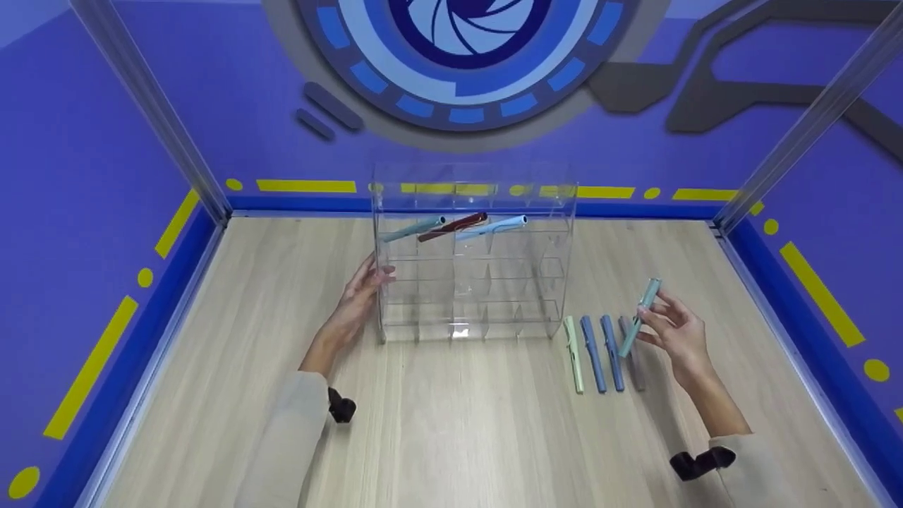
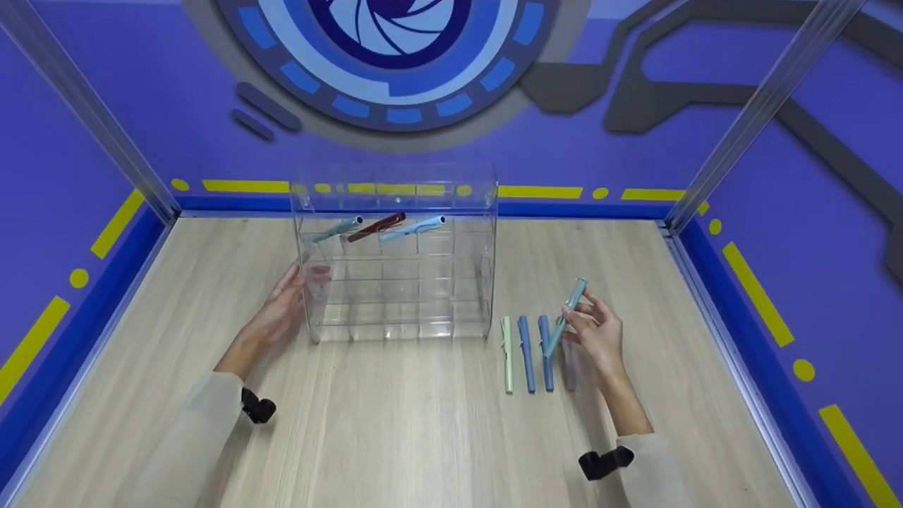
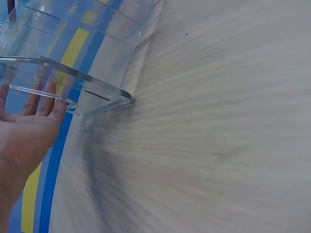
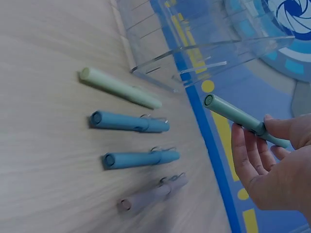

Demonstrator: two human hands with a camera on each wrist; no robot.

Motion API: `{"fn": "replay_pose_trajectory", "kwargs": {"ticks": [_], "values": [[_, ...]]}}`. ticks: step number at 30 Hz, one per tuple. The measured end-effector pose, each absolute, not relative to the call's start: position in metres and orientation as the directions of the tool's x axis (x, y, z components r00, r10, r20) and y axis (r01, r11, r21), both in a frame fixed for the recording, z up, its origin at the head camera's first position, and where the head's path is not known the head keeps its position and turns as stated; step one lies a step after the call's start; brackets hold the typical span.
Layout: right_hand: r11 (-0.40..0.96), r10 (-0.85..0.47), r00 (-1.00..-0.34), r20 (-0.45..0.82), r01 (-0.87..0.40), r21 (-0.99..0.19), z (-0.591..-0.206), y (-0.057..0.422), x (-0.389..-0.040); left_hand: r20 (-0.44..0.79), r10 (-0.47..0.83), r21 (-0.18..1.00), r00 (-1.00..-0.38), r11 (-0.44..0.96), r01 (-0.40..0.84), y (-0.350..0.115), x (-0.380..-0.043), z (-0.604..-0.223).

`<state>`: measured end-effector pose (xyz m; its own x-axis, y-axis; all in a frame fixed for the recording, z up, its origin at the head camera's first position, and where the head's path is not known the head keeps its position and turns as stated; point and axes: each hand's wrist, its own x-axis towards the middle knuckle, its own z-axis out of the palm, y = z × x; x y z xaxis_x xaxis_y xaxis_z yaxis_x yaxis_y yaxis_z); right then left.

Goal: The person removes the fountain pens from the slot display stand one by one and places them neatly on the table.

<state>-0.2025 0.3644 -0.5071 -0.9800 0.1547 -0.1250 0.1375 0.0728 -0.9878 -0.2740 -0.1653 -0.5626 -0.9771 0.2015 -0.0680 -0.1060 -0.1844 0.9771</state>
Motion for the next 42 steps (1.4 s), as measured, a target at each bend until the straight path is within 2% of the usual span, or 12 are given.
{"fn": "replay_pose_trajectory", "kwargs": {"ticks": [7, 21, 31, 35, 42], "values": [[0.103, 0.181, -0.964, -0.196, 0.217, -0.971, -0.518, 0.374, -0.203, -0.057, 0.228, 0.984, -0.972, -0.154, -0.094, -0.168, -0.275, -0.564], [0.27, 0.212, -0.952, -0.222, 0.275, -0.923, -0.53, 0.387, -0.205, -0.079, 0.238, 0.984, -0.968, -0.139, -0.114, -0.169, -0.27, -0.566], [0.321, 0.207, -0.947, -0.246, 0.303, -0.897, -0.538, 0.396, -0.205, -0.068, 0.244, 0.984, -0.967, -0.143, -0.106, -0.169, -0.271, -0.568], [0.374, 0.216, -0.955, -0.205, 0.275, -0.886, -0.541, 0.397, -0.203, -0.064, 0.237, 0.983, -0.969, -0.154, -0.102, -0.168, -0.27, -0.568], [0.635, 0.181, -0.983, -0.026, 0.137, -0.761, -0.55, 0.4, -0.199, -0.054, 0.243, 0.986, -0.969, -0.138, -0.09, -0.168, -0.271, -0.57]]}}
